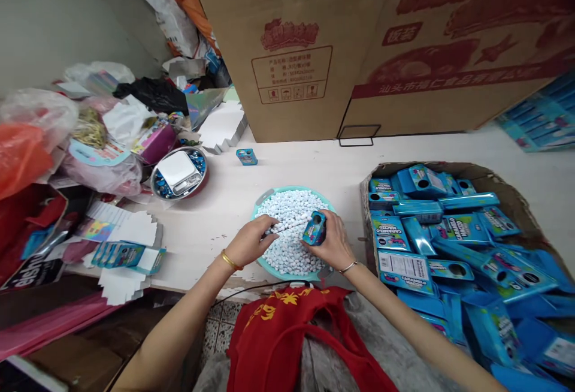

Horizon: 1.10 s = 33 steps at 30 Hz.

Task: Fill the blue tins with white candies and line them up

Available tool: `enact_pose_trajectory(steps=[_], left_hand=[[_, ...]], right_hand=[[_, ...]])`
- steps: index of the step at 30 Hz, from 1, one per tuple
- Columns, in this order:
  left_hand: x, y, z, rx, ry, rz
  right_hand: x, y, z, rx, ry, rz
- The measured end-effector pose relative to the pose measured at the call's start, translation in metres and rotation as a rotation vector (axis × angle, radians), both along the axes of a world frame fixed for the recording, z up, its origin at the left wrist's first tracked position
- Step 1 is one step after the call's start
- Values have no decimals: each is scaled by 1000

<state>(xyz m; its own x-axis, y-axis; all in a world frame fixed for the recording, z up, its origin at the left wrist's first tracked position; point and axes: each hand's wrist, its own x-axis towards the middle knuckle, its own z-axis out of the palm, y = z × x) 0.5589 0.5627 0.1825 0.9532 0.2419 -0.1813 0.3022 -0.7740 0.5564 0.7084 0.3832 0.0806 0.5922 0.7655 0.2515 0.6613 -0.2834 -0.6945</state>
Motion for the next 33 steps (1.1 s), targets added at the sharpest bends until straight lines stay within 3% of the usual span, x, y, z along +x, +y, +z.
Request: enact_pose_trajectory(steps=[5, 10, 13, 16, 18, 20, 22, 25, 29, 33], left_hand=[[25, -9, 45, 255, 284, -130], [51, -33, 80, 490, 460, -175], [58, -46, 94, 541, 471, -191], [51, -39, 95, 539, 440, -142], [35, -23, 82, 525, 418, -44], [11, -4, 56, 505, 437, 66], [-16, 9, 20, 462, 511, 129], [-44, 9, -38, 336, 565, 106], [-36, -13, -96, 197, 429, 176], [-6, -24, -125, 32, 241, 224]], right_hand=[[-11, 12, 0, 45, -119, 70], [-20, 18, -2, 69, -136, 87], [-21, 19, -1, 92, -127, 88], [-17, 16, 1, 105, -64, 101], [-8, 14, 2, 106, 35, 90], [3, 11, 0, 85, 180, 46], [14, 10, -4, 30, 344, 5], [24, 13, -14, -59, 478, 7], [20, 20, -24, -115, 432, 23], [11, 24, -29, -120, 385, 35]])
